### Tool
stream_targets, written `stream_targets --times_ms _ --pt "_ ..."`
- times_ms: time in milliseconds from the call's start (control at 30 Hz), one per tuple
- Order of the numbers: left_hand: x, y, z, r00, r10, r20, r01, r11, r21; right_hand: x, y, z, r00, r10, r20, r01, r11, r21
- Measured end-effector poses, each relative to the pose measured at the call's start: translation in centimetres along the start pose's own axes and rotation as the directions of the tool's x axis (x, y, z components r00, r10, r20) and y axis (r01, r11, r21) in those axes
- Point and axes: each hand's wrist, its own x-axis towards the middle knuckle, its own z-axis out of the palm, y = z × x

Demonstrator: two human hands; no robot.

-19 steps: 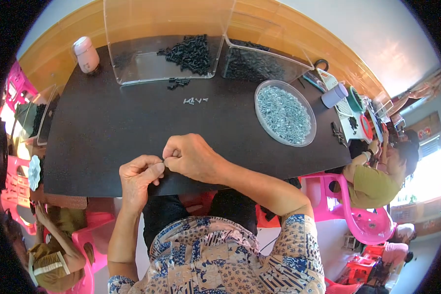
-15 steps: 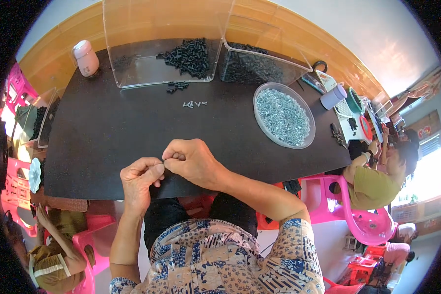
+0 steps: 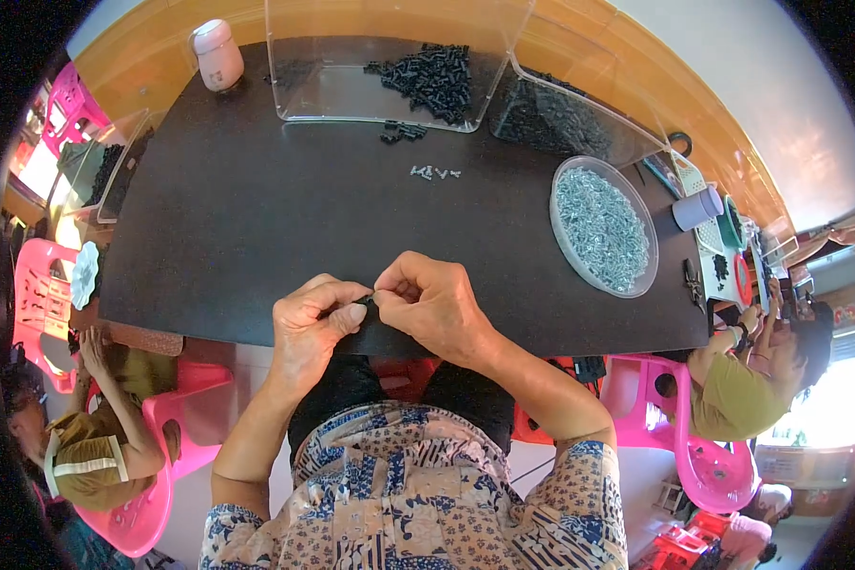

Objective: The person assembles small black plastic components by hand at a workbench.

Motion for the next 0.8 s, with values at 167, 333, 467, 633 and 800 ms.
stream_targets --times_ms 167,333,467,633,800 --pt "-0.1 -0.2 0.3 0.994 0.107 -0.013 -0.104 0.982 0.157 0.0 -0.4 0.4 1.0 -0.021 -0.021 0.019 0.996 -0.086" --pt "-0.4 -0.6 1.0 0.986 0.144 -0.082 -0.128 0.976 0.178 -0.4 0.3 1.5 0.986 -0.11 -0.129 0.087 0.982 -0.167" --pt "-0.5 -0.3 1.2 0.992 0.052 -0.115 -0.055 0.998 -0.023 -0.8 1.2 1.8 0.974 -0.137 -0.179 0.114 0.985 -0.133" --pt "-0.7 0.2 0.7 0.996 0.072 -0.048 -0.072 0.997 -0.003 -1.0 0.0 1.2 0.986 -0.07 -0.151 0.061 0.996 -0.062" --pt "-0.8 0.4 0.6 0.998 0.052 -0.022 -0.053 0.999 -0.009 -0.8 -0.4 0.8 0.996 0.082 -0.046 -0.074 0.984 0.16"
